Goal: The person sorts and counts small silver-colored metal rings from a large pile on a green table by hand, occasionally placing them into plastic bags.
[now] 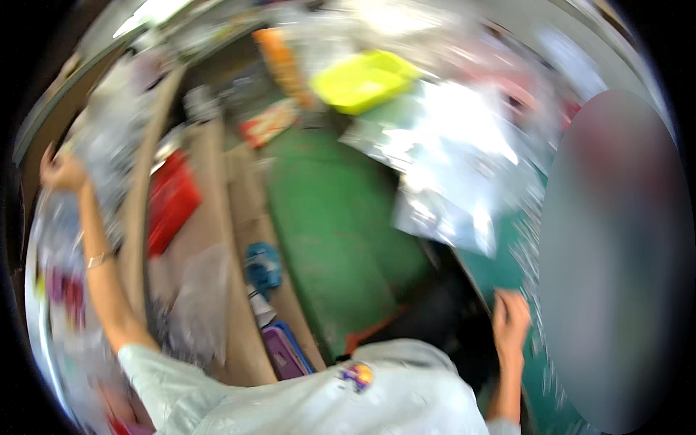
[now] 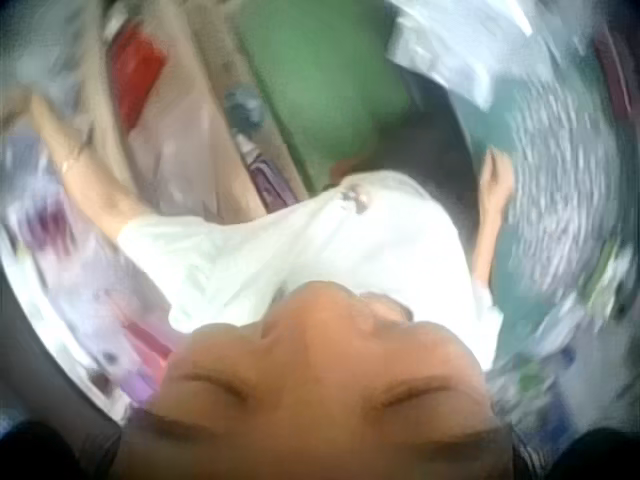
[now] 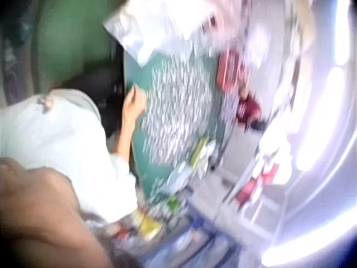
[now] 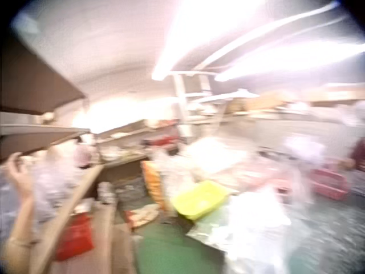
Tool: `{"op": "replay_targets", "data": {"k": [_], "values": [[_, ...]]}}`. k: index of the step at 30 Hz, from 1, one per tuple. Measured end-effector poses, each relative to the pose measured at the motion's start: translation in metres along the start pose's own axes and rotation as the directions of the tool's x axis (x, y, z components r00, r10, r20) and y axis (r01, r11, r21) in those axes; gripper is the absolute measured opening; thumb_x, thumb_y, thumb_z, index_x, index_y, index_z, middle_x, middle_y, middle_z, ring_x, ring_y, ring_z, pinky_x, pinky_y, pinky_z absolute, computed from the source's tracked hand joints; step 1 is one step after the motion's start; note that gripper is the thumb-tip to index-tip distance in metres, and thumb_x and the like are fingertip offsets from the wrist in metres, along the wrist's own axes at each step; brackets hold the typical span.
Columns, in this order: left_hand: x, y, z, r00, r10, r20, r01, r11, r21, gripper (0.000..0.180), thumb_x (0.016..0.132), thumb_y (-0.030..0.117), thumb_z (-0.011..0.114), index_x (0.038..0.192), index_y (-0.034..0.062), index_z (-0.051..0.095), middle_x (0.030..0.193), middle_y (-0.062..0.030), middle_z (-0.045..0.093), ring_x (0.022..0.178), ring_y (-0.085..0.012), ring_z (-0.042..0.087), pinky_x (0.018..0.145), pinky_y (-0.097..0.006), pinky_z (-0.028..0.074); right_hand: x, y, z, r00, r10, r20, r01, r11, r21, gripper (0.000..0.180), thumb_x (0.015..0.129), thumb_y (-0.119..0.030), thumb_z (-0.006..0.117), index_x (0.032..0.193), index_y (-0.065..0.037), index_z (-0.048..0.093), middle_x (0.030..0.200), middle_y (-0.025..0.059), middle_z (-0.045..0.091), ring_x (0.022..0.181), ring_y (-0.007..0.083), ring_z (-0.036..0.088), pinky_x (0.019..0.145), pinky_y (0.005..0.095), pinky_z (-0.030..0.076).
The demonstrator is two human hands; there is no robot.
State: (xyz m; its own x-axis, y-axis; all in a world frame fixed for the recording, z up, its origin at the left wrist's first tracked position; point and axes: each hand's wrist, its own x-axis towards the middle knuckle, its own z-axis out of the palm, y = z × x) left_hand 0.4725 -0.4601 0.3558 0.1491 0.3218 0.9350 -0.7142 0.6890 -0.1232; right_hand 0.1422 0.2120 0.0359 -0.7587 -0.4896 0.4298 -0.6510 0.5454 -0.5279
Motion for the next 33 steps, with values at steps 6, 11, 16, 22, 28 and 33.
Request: {"op": "replay_targets", "data": {"k": [6,11,16,22,28,33], "values": [[-0.035,0.328,-0.025,0.828,-0.083,0.555,0.503,0.548,-0.668,0.025,0.088,0.001,0.051,0.111,-0.0044,0.058,0.106,-0.0174,0.061,0.099,-0.0224,0.059,0.092,-0.033,0.043,-0.030,0.022,-0.042,0.986,0.091,-0.141,-0.096,0.995,-0.031,0.012,0.075,0.001,0.063,0.087,-0.001,0.063,0.076,0.0103,0.060,0.073,0.0264,0.057,0.066,0.0353,0.043],[-0.035,0.555,-0.123,0.593,0.653,0.472,0.634,-0.018,-0.773,0.028,0.073,-0.003,0.055,0.101,-0.0001,0.059,0.116,-0.0191,0.050,0.108,-0.0326,0.048,0.091,-0.039,0.039,-0.092,0.037,-0.075,0.896,0.355,-0.268,-0.384,0.921,-0.064,0.018,0.076,0.002,0.063,0.093,0.000,0.062,0.081,0.0104,0.060,0.076,0.0265,0.055,0.072,0.0349,0.044],[-0.131,0.679,-0.200,0.318,0.935,0.156,0.825,-0.192,-0.532,0.035,0.076,0.003,0.065,0.110,0.0059,0.057,0.122,-0.0129,0.049,0.115,-0.0322,0.046,0.095,-0.039,0.038,-0.116,0.046,-0.085,0.797,0.465,-0.387,-0.532,0.842,-0.084,0.021,0.074,-0.001,0.065,0.095,-0.002,0.063,0.091,0.0099,0.058,0.084,0.0281,0.053,0.075,0.0363,0.043],[-0.186,0.751,-0.282,0.310,0.901,0.303,0.795,-0.072,-0.602,0.038,0.071,0.007,0.070,0.108,0.0070,0.058,0.117,-0.0097,0.049,0.106,-0.0297,0.047,0.088,-0.041,0.035,-0.128,0.063,-0.093,0.690,0.568,-0.449,-0.655,0.754,-0.052,0.023,0.072,-0.001,0.066,0.095,-0.002,0.063,0.095,0.0088,0.057,0.088,0.0273,0.052,0.078,0.0362,0.043],[-0.203,0.766,-0.295,0.200,0.797,0.570,0.825,0.177,-0.537,0.027,0.072,0.001,0.065,0.097,0.0123,0.060,0.111,-0.0072,0.050,0.097,-0.0257,0.046,0.082,-0.038,0.032,-0.107,0.098,-0.102,0.725,0.480,-0.494,-0.609,0.781,-0.136,0.019,0.072,-0.005,0.068,0.091,-0.004,0.064,0.095,0.0070,0.056,0.088,0.0261,0.051,0.076,0.0364,0.039],[-0.188,0.760,-0.296,0.227,0.744,0.628,0.837,0.180,-0.517,0.034,0.072,-0.001,0.065,0.103,0.0093,0.059,0.114,-0.0103,0.048,0.091,-0.0265,0.046,0.081,-0.040,0.033,-0.087,0.132,-0.095,0.803,0.430,-0.413,-0.549,0.803,-0.231,0.015,0.071,-0.010,0.070,0.084,-0.005,0.065,0.096,0.0052,0.055,0.090,0.0257,0.048,0.077,0.0372,0.034]]}}
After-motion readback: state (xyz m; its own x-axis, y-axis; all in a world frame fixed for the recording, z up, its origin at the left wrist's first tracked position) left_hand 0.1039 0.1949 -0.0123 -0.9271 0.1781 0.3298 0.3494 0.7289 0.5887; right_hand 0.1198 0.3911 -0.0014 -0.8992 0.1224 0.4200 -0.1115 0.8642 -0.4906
